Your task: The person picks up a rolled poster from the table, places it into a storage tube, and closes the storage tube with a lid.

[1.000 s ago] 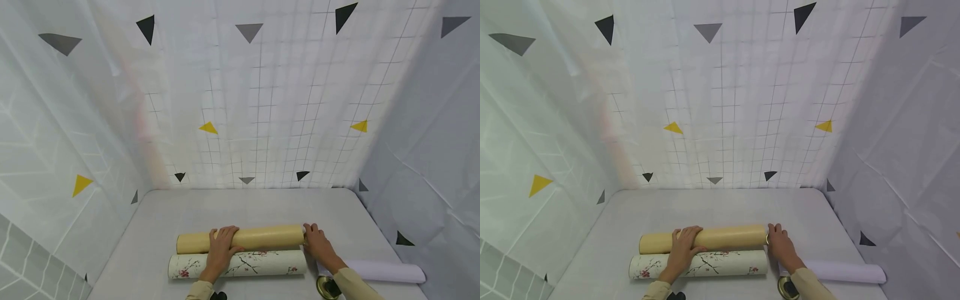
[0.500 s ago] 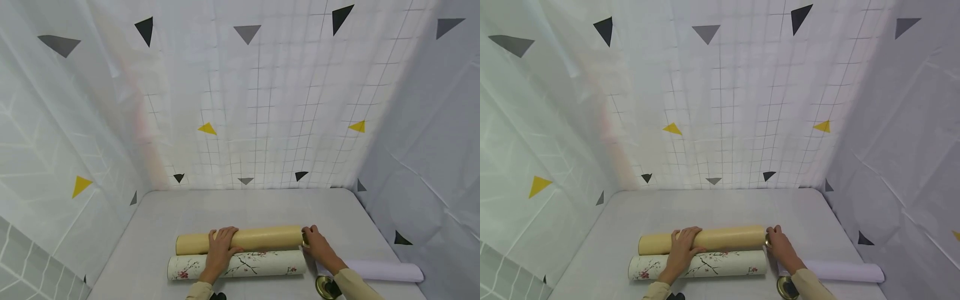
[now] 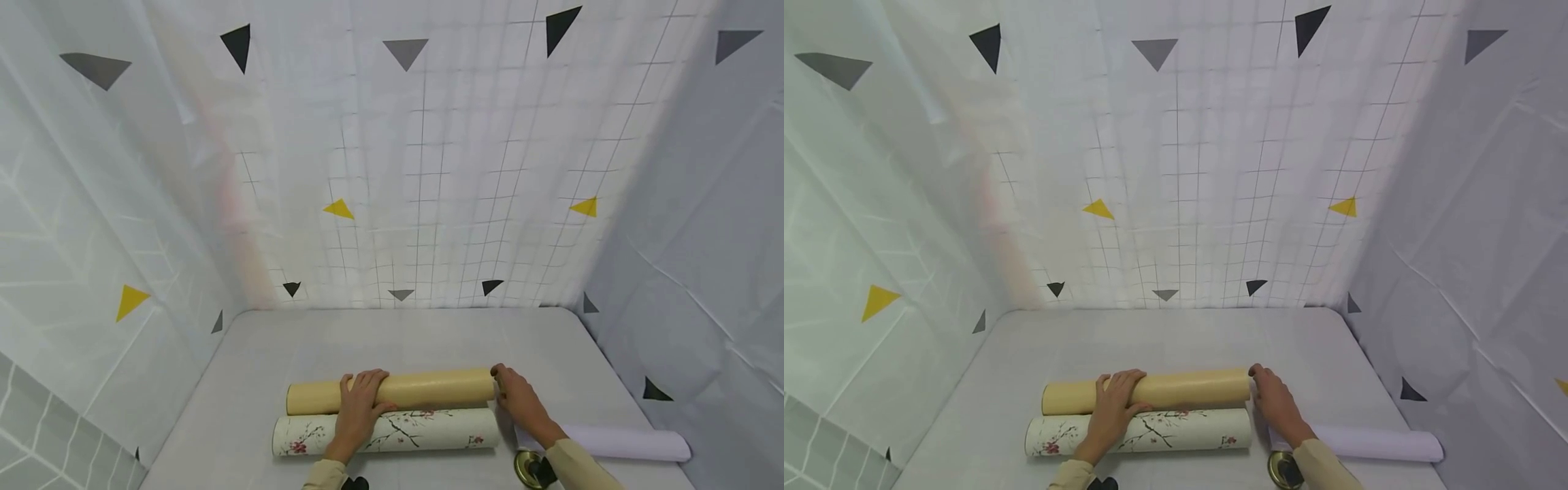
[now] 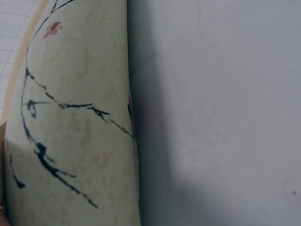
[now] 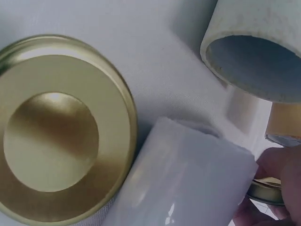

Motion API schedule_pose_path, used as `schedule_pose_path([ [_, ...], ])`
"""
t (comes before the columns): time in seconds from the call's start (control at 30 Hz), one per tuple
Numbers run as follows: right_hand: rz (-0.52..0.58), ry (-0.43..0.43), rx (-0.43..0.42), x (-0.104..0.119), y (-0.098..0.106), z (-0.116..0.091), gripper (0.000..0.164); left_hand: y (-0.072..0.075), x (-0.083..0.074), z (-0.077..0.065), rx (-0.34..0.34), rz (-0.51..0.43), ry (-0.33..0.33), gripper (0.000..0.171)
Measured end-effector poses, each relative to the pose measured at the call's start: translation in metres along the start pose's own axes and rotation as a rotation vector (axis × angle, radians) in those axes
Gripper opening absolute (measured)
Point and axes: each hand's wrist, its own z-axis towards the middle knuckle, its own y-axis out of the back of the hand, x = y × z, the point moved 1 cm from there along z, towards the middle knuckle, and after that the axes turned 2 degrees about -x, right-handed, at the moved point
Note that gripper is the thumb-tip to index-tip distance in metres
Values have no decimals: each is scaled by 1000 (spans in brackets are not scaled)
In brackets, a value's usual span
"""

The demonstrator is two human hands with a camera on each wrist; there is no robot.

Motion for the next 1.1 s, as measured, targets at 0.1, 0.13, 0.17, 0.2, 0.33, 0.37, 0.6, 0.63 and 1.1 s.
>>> schedule_pose_path([
  [0.1,47,-28,-10,0,-1,0,46,0,1,0,-1,-6,2,66],
  [0.13,62,-37,-14,-1,-1,0,47,1,1,-1,-1,-9,4,66],
  [0.17,81,-49,-17,-1,-2,0,47,0,1,-1,-3,-12,6,66],
  [0.2,107,-66,-15,0,-2,0,47,1,1,-1,-5,-17,9,66],
  [0.33,202,-156,-9,3,-2,1,37,2,0,-2,-11,-24,12,66],
  [0.37,224,-178,-9,4,-2,1,35,2,0,-2,-14,-25,11,66],
  [0.6,309,-241,-28,14,1,4,36,4,-3,-1,-15,-32,6,66],
  [0.63,323,-242,-28,15,1,4,36,4,-3,0,-15,-24,3,66],
  [1.1,421,-294,14,12,-6,6,42,1,-1,0,-27,-16,-6,66],
])
